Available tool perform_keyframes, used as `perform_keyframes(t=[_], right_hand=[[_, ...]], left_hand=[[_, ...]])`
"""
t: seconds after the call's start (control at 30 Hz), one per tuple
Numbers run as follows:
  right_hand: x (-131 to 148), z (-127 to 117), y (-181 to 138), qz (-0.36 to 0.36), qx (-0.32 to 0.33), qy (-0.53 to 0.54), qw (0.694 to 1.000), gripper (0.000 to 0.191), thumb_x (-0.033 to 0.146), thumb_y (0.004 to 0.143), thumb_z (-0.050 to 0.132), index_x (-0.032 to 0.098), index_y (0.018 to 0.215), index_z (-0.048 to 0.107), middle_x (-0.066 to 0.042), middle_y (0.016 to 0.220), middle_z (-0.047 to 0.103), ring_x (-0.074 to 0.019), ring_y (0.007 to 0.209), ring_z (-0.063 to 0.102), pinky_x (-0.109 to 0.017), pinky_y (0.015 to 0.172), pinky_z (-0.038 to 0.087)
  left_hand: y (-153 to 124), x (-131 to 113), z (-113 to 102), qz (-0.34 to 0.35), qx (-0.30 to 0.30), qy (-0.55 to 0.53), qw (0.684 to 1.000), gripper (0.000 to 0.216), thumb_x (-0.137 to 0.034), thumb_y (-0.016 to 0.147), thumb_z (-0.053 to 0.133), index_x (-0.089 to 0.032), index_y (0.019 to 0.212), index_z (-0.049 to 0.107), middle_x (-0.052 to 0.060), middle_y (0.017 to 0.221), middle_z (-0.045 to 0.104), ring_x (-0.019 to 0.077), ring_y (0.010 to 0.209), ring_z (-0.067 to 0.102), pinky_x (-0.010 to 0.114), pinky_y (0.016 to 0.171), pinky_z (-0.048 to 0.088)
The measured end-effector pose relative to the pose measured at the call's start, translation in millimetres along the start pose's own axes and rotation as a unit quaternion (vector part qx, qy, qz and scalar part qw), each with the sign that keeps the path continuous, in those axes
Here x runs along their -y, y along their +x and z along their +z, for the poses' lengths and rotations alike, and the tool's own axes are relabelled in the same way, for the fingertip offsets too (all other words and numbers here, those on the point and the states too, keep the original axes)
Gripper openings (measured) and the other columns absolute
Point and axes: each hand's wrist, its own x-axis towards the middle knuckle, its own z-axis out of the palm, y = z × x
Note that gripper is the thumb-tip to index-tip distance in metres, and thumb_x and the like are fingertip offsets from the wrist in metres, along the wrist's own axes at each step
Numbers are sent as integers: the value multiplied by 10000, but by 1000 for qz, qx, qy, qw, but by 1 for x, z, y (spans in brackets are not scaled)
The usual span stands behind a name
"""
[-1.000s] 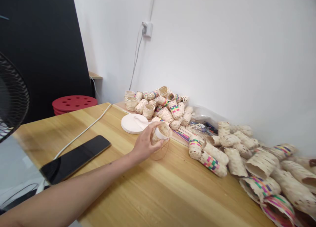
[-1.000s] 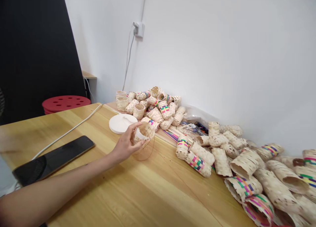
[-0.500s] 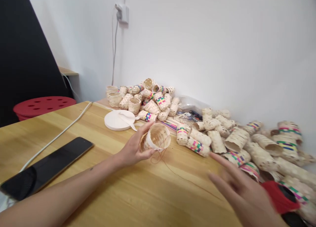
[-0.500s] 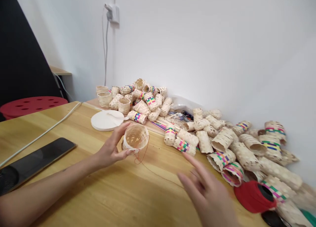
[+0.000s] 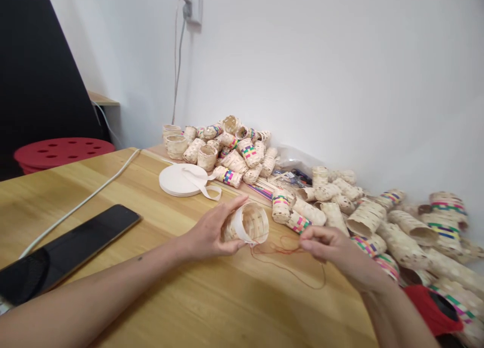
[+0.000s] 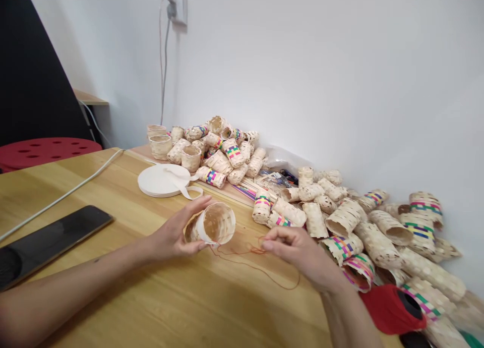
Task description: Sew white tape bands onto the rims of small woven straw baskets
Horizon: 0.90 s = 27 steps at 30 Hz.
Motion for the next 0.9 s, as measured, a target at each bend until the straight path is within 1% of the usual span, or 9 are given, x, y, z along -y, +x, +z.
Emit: perform_keyframes(t=[0.1, 0.17, 0.2, 0.3, 0.37, 0.43, 0.57, 0.77, 0.9], right_hand=[[4, -34, 1, -17, -50, -71, 996, 358, 524, 816, 585, 184, 714, 629, 1, 656, 565, -128, 585, 459, -241, 547, 345], [6, -39, 8, -28, -117, -162, 979, 358, 518, 834, 552, 194, 703, 627, -8, 653, 587, -145, 588, 485, -252, 553, 350], [8, -35, 11, -35, -178, -223, 958, 342, 501, 842, 539, 198, 717, 638, -14, 655, 596, -155, 588, 497, -259, 551, 345], [13, -4, 11, -70, -381, -347, 854, 300, 460, 868, 517, 211, 892, 683, 2, 591, 560, -160, 537, 498, -258, 522, 316], [18, 28, 2, -111, -433, -333, 830, 291, 440, 891, 515, 211, 968, 678, 42, 501, 472, -135, 455, 451, -242, 484, 304], [22, 58, -8, -173, -394, -297, 852, 236, 382, 906, 523, 206, 892, 680, 47, 491, 489, -117, 430, 448, -232, 472, 325], [21, 98, -14, -256, -262, -264, 892, 186, 285, 913, 535, 198, 830, 677, 2, 702, 683, -126, 598, 608, -218, 574, 415], [13, 114, 10, -247, -304, -278, 877, 234, 344, 917, 541, 167, 873, 687, 6, 572, 593, -121, 466, 508, -241, 516, 362], [18, 118, 13, -229, -267, -236, 906, 263, 299, 920, 518, 186, 704, 614, 21, 549, 546, -113, 488, 504, -232, 495, 340]], left_hand=[[-1, -2, 1, -23, 37, -20, 999, 803, -298, 731, 684, -220, 1422, 282, 142, 1322, 510, 291, 1183, 533, 409, 997, 448], [-1, -5, 1, -37, 53, -46, 997, 812, -285, 721, 689, -219, 1419, 280, 139, 1347, 488, 289, 1210, 514, 416, 1022, 428], [-1, -6, 2, -45, 57, -62, 995, 823, -282, 720, 692, -218, 1422, 269, 138, 1362, 474, 287, 1228, 500, 415, 1034, 418], [0, -7, 3, -75, 55, -104, 990, 840, -277, 739, 685, -216, 1436, 221, 142, 1407, 425, 279, 1277, 458, 400, 1044, 413], [1, -5, 4, -93, 40, -117, 988, 818, -274, 756, 670, -221, 1436, 218, 142, 1420, 404, 277, 1295, 438, 399, 1039, 418], [2, -3, 6, -105, 21, -122, 987, 803, -279, 764, 664, -226, 1433, 222, 139, 1407, 416, 278, 1301, 429, 412, 1041, 415], [4, -2, 7, -122, -6, -121, 985, 819, -291, 755, 672, -236, 1435, 219, 135, 1383, 437, 290, 1298, 426, 442, 1038, 413], [3, -8, 6, -138, -28, -84, 986, 840, -293, 735, 687, -244, 1435, 226, 127, 1347, 473, 299, 1280, 445, 435, 1004, 445], [3, -7, 6, -114, -42, -55, 991, 844, -298, 726, 704, -253, 1428, 238, 115, 1365, 466, 276, 1254, 478, 399, 1004, 451]])
